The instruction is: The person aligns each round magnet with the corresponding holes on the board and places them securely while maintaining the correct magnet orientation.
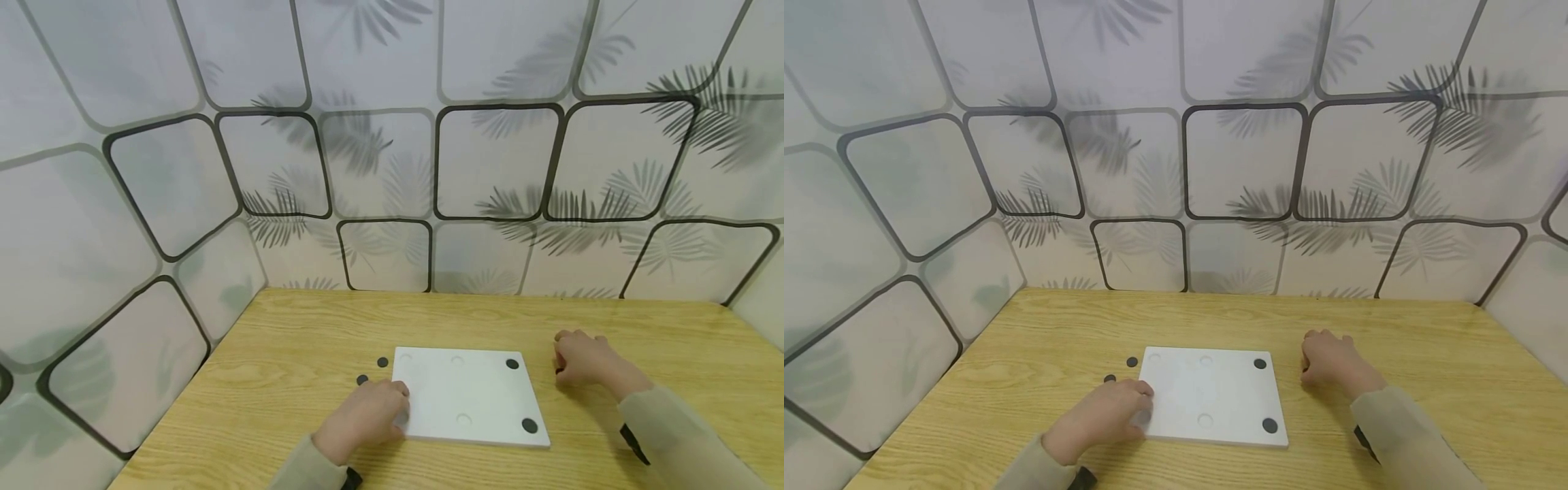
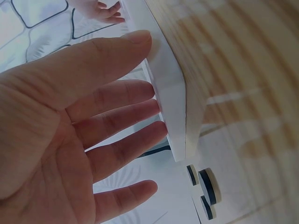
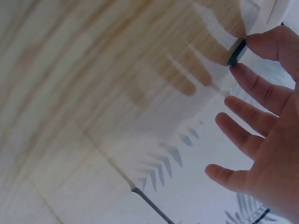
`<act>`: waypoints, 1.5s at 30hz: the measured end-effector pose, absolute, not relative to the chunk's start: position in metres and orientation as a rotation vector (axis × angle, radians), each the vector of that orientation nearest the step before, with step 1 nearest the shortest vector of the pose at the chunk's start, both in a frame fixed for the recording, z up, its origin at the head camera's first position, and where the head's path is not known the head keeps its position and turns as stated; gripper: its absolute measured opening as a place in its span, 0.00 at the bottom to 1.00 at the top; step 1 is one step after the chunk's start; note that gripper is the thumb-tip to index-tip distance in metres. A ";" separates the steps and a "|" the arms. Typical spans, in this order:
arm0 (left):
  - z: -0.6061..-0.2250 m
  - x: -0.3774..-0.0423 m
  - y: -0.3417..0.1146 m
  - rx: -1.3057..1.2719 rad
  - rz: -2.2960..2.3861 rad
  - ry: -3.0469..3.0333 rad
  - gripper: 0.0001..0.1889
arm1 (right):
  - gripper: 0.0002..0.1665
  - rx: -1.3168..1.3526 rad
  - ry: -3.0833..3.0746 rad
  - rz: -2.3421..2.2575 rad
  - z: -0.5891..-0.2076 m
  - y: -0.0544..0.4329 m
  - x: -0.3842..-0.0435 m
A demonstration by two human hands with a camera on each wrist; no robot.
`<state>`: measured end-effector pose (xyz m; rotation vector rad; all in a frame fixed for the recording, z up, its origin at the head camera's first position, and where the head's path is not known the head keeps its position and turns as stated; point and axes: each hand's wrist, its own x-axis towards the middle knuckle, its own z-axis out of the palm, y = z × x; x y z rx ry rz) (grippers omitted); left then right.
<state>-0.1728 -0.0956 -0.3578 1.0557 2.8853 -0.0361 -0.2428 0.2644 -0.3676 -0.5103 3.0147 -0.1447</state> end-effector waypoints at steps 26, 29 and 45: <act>-0.356 -0.172 -0.095 1.021 -0.010 2.878 0.08 | 0.11 -0.537 3.011 -0.107 -0.369 0.265 -0.241; -0.356 -0.172 -0.095 1.022 -0.007 2.878 0.08 | 0.12 -0.555 3.014 -0.106 -0.370 0.265 -0.240; -0.359 -0.172 -0.095 1.061 -0.064 2.925 0.08 | 0.16 -0.639 3.030 -0.142 -0.371 0.255 -0.231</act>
